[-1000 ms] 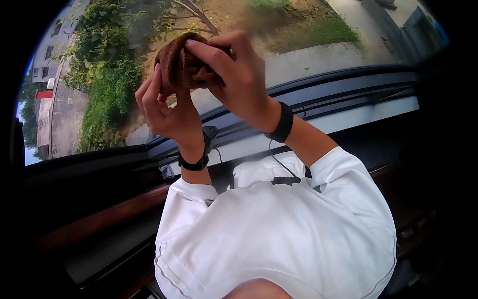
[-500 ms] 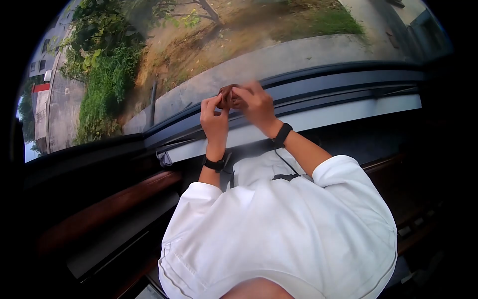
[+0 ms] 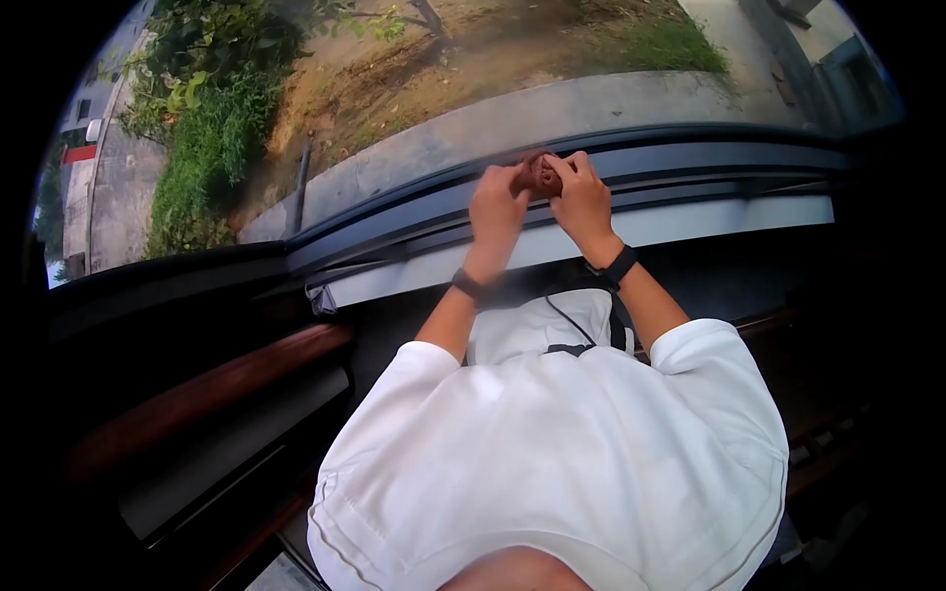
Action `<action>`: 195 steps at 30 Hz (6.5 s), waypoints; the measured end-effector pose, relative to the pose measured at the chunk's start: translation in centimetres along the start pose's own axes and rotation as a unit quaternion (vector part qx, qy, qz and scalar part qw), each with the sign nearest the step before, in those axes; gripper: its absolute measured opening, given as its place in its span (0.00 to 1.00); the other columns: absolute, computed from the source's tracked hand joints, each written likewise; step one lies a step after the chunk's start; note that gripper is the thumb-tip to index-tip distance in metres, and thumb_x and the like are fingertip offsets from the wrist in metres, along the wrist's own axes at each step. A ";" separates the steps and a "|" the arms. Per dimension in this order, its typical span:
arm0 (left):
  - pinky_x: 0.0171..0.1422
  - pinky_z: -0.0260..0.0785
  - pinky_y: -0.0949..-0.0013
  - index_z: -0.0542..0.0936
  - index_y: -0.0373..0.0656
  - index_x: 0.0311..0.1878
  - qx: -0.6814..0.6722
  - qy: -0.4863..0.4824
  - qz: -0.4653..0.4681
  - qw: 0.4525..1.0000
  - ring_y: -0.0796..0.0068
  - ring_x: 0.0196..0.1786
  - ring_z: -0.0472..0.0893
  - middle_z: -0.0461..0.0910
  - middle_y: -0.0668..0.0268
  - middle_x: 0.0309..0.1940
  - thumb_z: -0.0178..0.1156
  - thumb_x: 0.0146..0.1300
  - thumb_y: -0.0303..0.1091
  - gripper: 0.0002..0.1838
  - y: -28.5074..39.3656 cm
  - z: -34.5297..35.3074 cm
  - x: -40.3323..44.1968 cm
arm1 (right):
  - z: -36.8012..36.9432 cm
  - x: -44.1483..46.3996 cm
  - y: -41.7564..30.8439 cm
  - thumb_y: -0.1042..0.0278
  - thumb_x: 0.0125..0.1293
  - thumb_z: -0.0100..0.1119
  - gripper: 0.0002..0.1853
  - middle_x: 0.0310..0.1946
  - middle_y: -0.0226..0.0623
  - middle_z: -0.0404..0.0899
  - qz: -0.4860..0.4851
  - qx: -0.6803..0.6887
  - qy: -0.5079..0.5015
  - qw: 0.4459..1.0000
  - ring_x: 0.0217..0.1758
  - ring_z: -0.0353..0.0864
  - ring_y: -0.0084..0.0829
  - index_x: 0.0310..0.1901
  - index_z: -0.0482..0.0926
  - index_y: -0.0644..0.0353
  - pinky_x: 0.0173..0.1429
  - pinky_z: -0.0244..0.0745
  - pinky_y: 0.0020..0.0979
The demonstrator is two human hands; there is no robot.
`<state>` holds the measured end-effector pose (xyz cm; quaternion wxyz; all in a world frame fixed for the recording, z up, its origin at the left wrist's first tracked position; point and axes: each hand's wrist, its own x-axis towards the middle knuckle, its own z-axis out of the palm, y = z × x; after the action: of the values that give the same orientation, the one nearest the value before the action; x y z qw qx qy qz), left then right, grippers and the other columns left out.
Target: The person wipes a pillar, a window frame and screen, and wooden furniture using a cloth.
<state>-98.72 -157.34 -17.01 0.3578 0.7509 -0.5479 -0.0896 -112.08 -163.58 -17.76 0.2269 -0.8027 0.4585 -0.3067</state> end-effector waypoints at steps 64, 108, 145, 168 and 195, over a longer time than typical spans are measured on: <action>0.47 0.76 0.64 0.84 0.43 0.49 0.006 0.026 -0.037 0.999 0.61 0.41 0.83 0.81 0.61 0.41 0.70 0.53 0.24 0.17 -3.8 -4.4 -1.9 | 2.2 0.2 -3.9 0.77 0.52 0.70 0.26 0.43 0.38 0.74 -0.042 0.040 -0.115 0.992 0.42 0.81 0.48 0.55 0.78 0.51 0.41 0.79 0.43; 0.41 0.78 0.65 0.84 0.46 0.51 -0.067 0.202 0.211 0.954 0.59 0.45 0.81 0.81 0.61 0.45 0.72 0.47 0.16 0.26 27.2 14.4 7.7 | -22.5 8.3 19.1 0.86 0.49 0.67 0.28 0.44 0.37 0.74 -0.197 0.162 0.234 0.938 0.32 0.80 0.35 0.54 0.79 0.55 0.32 0.77 0.30; 0.42 0.77 0.64 0.85 0.48 0.51 -0.034 0.199 0.209 0.957 0.60 0.42 0.82 0.83 0.64 0.43 0.70 0.46 0.16 0.26 27.8 14.2 7.7 | -22.7 7.6 18.5 0.80 0.51 0.70 0.21 0.39 0.38 0.75 -0.129 0.182 0.204 0.953 0.35 0.81 0.38 0.48 0.78 0.59 0.35 0.78 0.32; 0.48 0.75 0.67 0.84 0.41 0.52 -0.024 0.352 0.243 0.904 0.61 0.46 0.81 0.81 0.59 0.45 0.70 0.43 0.10 0.29 31.6 3.2 11.7 | -30.0 14.0 6.0 0.80 0.40 0.78 0.30 0.38 0.35 0.76 -0.278 0.228 0.247 0.900 0.28 0.83 0.32 0.51 0.83 0.58 0.31 0.79 0.29; 0.50 0.75 0.59 0.83 0.47 0.54 -0.008 0.021 -0.031 0.999 0.58 0.49 0.80 0.81 0.64 0.43 0.71 0.52 0.27 0.23 12.8 12.6 1.5 | -12.4 3.1 14.2 0.74 0.51 0.68 0.24 0.42 0.39 0.75 -0.017 0.018 -0.093 0.995 0.40 0.82 0.50 0.52 0.80 0.51 0.42 0.79 0.45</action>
<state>-114.52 -166.01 -17.61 0.3718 0.7666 -0.5158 -0.0896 -128.04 -174.06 -17.22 0.2774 -0.8312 0.4164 -0.2425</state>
